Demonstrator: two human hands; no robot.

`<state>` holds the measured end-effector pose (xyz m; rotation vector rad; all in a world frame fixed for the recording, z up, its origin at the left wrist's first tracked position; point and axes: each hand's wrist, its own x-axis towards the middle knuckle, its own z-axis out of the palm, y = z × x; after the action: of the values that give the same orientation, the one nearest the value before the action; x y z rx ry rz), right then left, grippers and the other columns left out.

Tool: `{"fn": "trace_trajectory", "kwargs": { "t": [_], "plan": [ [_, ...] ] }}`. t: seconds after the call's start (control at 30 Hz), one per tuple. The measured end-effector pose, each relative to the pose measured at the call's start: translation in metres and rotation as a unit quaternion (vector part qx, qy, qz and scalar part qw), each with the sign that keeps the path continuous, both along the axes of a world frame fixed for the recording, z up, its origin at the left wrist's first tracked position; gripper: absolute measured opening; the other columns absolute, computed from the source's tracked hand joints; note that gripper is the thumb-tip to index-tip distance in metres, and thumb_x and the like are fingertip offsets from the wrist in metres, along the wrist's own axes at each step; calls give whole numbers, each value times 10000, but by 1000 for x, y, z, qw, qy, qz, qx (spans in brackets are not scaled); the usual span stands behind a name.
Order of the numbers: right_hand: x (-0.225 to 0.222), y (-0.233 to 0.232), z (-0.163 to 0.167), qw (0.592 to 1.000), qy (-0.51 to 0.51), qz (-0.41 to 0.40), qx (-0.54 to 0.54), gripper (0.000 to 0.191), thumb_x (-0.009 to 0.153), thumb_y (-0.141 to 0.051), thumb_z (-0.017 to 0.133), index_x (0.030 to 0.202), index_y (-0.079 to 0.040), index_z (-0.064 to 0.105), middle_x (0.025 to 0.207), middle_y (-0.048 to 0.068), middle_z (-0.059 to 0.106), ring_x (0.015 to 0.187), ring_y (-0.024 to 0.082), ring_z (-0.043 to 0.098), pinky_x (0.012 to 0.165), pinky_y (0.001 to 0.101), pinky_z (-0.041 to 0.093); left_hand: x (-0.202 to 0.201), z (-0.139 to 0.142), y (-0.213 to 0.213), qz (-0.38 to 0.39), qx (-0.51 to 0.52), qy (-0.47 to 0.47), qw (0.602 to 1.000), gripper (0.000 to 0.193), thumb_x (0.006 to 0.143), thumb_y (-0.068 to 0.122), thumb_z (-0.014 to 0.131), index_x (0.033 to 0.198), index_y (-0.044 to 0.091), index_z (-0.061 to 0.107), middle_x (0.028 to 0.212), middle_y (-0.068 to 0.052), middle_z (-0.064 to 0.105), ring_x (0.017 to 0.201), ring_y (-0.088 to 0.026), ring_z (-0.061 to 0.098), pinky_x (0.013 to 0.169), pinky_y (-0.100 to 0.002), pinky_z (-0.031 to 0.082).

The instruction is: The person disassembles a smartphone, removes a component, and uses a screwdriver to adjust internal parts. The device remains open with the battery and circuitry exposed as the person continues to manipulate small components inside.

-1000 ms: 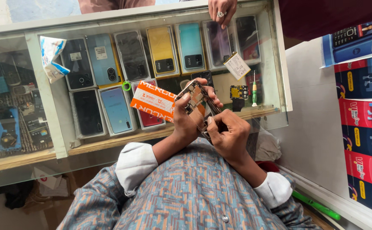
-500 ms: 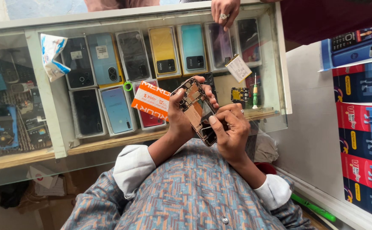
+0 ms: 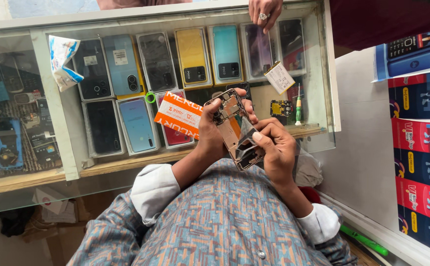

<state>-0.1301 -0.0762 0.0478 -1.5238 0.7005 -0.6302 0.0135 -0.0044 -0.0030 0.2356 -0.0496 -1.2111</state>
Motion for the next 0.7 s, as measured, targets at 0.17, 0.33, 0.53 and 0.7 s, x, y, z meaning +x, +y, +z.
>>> {"fn": "trace_trajectory", "kwargs": {
  "t": [0.17, 0.33, 0.53, 0.7],
  "plan": [
    [1, -3, 8, 984, 47, 33, -167, 165, 937, -42, 683, 806, 20, 605, 1051, 103, 679, 934, 148, 647, 833, 274, 508, -2, -4, -2, -5, -6, -13, 1000, 537, 1019, 387, 509, 1427, 41, 460, 1176, -163, 613, 1145, -296, 631, 1095, -453, 509],
    [6, -1, 14, 970, 92, 30, -222, 150, 867, 7, 719, 881, 21, 571, 1045, 109, 695, 774, 160, 641, 721, 287, 520, -3, -6, 1, -16, -14, -27, 999, 565, 993, 355, 548, 1455, 48, 438, 1214, -171, 605, 1234, -308, 592, 1133, -481, 470],
    [9, -5, 16, 939, 103, 128, -302, 262, 864, 95, 650, 1078, -30, 735, 1050, 113, 646, 913, 227, 711, 806, 324, 579, 3, -7, 2, -21, -22, -25, 999, 590, 995, 372, 543, 1467, 35, 436, 1230, -187, 602, 1233, -330, 593, 1117, -488, 484],
    [6, -13, 27, 909, 99, 190, -358, 481, 748, 152, 598, 1181, -13, 727, 1119, 121, 646, 1022, 274, 701, 921, 387, 569, 7, -4, 4, -35, -14, 3, 999, 591, 991, 391, 534, 1454, 36, 439, 1240, -194, 603, 1233, -337, 598, 1115, -495, 492]
  ]
}}
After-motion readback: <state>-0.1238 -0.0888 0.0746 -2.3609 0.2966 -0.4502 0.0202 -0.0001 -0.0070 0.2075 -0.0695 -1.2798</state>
